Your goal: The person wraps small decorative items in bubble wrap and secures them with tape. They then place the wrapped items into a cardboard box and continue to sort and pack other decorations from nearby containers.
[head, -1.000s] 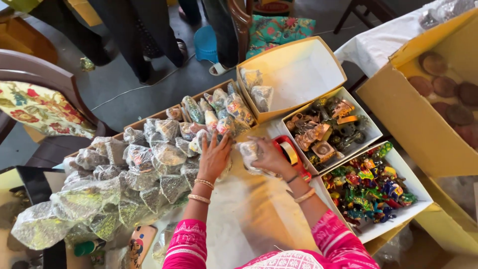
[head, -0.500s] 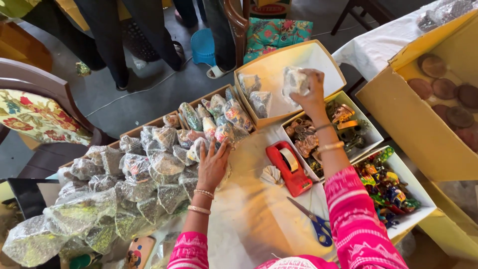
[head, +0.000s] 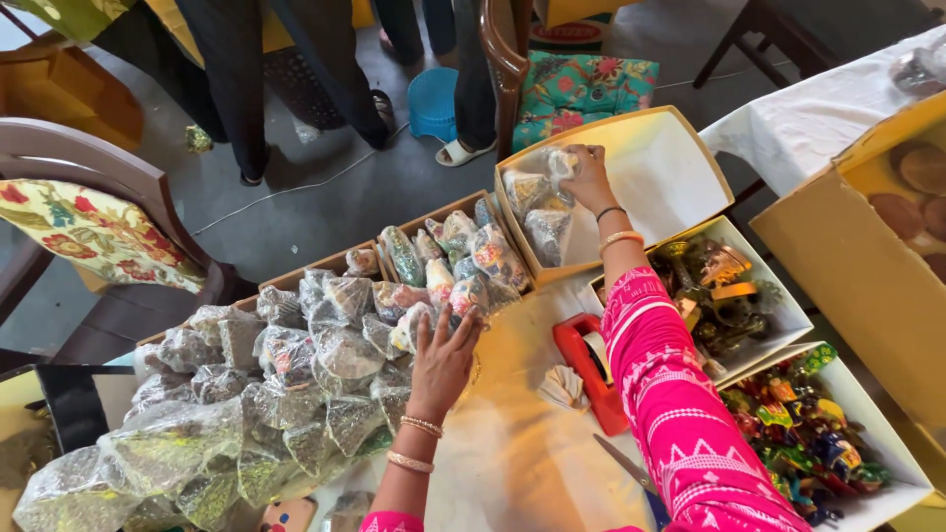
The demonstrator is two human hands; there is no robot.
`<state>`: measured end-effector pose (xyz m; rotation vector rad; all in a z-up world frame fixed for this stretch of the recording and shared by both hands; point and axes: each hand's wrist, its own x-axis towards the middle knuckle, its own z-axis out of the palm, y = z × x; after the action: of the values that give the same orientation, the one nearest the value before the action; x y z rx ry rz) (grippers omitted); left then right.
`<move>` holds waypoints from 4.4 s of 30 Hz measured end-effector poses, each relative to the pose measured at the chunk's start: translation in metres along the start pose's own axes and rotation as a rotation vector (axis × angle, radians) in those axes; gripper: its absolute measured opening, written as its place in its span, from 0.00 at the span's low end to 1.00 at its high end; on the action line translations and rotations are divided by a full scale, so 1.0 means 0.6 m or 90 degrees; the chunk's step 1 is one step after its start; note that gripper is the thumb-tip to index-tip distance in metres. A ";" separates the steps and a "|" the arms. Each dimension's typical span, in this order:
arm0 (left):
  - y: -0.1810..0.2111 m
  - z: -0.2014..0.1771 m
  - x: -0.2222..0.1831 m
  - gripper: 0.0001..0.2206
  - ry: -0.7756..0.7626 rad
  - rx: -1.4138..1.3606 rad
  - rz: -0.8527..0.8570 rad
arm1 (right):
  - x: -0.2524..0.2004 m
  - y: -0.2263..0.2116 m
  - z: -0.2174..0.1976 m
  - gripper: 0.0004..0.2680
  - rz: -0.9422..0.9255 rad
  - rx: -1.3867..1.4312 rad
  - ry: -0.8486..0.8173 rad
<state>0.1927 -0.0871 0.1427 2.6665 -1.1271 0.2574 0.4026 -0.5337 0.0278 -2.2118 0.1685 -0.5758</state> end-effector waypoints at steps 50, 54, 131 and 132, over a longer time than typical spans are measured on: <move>0.023 0.027 -0.033 0.22 0.053 0.122 -0.068 | -0.341 -0.467 0.053 0.20 -0.263 0.027 -0.156; 0.028 -0.005 -0.010 0.26 0.025 0.131 -0.103 | -0.321 -0.471 0.068 0.15 -0.188 0.007 -0.222; -0.056 -0.002 -0.021 0.22 0.109 0.001 -0.177 | -0.183 -0.238 -0.218 0.30 -0.053 -0.029 0.110; -0.056 -0.002 -0.022 0.22 0.109 -0.001 -0.177 | -0.178 -0.213 -0.203 0.30 -0.040 -0.035 0.115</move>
<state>0.2078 -0.0550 0.1359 2.6968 -0.6960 0.4211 0.2434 -0.5023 0.1550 -2.2241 0.2107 -0.8149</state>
